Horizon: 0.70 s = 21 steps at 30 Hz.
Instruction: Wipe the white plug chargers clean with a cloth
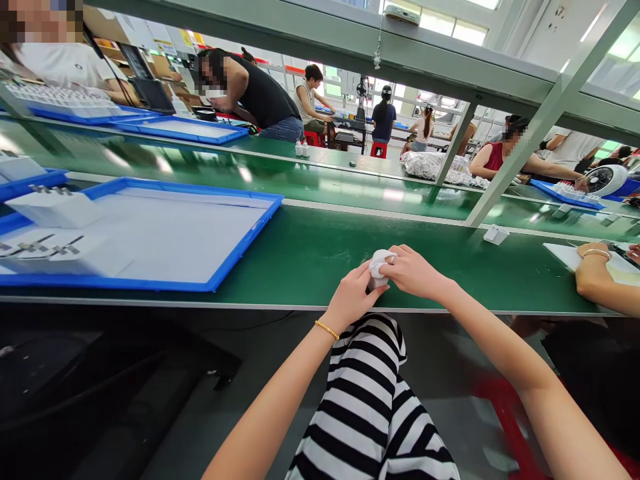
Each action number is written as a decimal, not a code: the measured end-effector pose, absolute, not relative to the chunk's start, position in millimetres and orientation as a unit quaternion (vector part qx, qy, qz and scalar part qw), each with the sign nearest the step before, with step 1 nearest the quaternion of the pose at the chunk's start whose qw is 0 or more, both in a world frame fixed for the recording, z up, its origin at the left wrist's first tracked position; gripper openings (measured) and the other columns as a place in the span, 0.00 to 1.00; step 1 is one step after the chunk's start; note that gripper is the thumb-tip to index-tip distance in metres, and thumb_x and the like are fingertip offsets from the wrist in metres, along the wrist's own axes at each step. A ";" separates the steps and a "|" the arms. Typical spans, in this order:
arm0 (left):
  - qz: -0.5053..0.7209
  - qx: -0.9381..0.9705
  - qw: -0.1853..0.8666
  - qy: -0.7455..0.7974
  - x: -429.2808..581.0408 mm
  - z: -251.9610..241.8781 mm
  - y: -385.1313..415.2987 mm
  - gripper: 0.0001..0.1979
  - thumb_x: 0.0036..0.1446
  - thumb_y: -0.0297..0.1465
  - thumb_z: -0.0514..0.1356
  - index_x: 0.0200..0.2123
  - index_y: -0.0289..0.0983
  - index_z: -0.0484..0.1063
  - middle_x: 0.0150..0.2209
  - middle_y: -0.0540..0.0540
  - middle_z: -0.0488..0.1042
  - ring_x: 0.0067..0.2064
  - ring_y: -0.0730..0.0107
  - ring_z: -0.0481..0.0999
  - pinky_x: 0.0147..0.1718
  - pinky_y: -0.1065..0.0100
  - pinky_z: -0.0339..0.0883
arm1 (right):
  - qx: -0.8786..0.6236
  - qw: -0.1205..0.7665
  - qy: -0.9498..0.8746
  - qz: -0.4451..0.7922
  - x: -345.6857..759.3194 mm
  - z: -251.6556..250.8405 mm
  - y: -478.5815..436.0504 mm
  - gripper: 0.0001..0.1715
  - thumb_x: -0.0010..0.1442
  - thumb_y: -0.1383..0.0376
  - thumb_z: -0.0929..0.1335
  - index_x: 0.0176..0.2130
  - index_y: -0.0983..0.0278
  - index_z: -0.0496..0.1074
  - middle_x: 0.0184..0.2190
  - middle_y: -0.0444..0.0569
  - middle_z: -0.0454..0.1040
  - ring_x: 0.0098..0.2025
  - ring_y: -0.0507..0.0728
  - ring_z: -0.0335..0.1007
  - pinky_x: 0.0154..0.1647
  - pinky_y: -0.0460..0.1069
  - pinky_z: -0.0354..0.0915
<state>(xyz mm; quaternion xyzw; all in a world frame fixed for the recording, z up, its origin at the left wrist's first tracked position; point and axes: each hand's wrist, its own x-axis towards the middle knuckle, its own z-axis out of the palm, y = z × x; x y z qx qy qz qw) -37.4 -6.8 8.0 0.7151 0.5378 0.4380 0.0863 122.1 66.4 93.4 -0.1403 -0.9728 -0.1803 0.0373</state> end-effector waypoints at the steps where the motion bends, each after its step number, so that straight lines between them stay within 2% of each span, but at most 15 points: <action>1: 0.439 0.715 0.085 0.537 -37.1 7.9 -7.1 0.19 0.61 0.37 0.60 0.55 0.42 0.68 0.56 0.43 0.72 0.57 0.56 0.72 0.57 0.57 0.67 | -0.143 0.039 -0.973 -0.176 122.4 92.9 66.3 0.12 0.60 0.76 0.63 0.37 0.63 0.72 0.30 0.51 0.74 0.40 0.60 0.62 0.41 0.52 0.50; 4: 0.440 0.719 0.079 0.532 -37.1 7.9 -6.9 0.20 0.61 0.36 0.60 0.55 0.41 0.67 0.56 0.43 0.72 0.58 0.57 0.72 0.57 0.58 0.66 | -0.158 0.067 -0.976 -0.133 123.5 88.2 70.4 0.10 0.61 0.74 0.63 0.34 0.63 0.71 0.30 0.50 0.74 0.40 0.59 0.63 0.42 0.51 0.52; 6: 0.439 0.723 0.073 0.528 -37.7 7.9 -6.6 0.21 0.61 0.35 0.60 0.57 0.41 0.65 0.57 0.42 0.71 0.58 0.57 0.71 0.58 0.58 0.66 | -0.178 0.115 -0.975 -0.062 125.7 81.3 76.6 0.10 0.64 0.70 0.63 0.31 0.62 0.69 0.29 0.48 0.73 0.37 0.57 0.63 0.42 0.51 0.55; 11: 0.435 0.729 0.074 0.524 -39.5 7.8 -6.6 0.29 0.61 0.35 0.60 0.64 0.43 0.57 0.60 0.42 0.69 0.60 0.58 0.69 0.59 0.57 0.65 | -0.313 0.319 -0.877 0.178 138.1 54.8 88.3 0.19 0.64 0.53 0.63 0.26 0.61 0.62 0.23 0.42 0.65 0.28 0.53 0.60 0.32 0.48 0.58; 14: 0.428 0.735 0.075 0.521 -39.9 7.6 -6.5 0.27 0.62 0.35 0.59 0.63 0.44 0.59 0.62 0.42 0.67 0.63 0.59 0.67 0.61 0.56 0.62 | -0.371 0.393 -0.787 0.297 145.8 38.1 85.4 0.22 0.60 0.46 0.65 0.30 0.62 0.67 0.25 0.43 0.69 0.28 0.53 0.62 0.31 0.48 0.60; 17: 0.423 0.737 0.067 0.523 -40.1 6.9 -6.2 0.24 0.62 0.36 0.59 0.61 0.44 0.63 0.63 0.43 0.66 0.63 0.60 0.66 0.62 0.56 0.62 | -0.378 0.424 -0.728 0.384 150.5 23.6 79.3 0.26 0.56 0.43 0.67 0.37 0.62 0.72 0.31 0.47 0.74 0.33 0.55 0.66 0.37 0.49 0.64; 21: 0.419 0.734 0.048 0.533 -39.5 5.2 -6.1 0.26 0.61 0.38 0.60 0.62 0.43 0.63 0.64 0.42 0.64 0.63 0.60 0.66 0.61 0.57 0.64 | -0.372 0.474 -0.655 0.456 154.0 10.4 74.8 0.28 0.54 0.42 0.70 0.40 0.62 0.74 0.36 0.49 0.76 0.38 0.56 0.70 0.44 0.52 0.66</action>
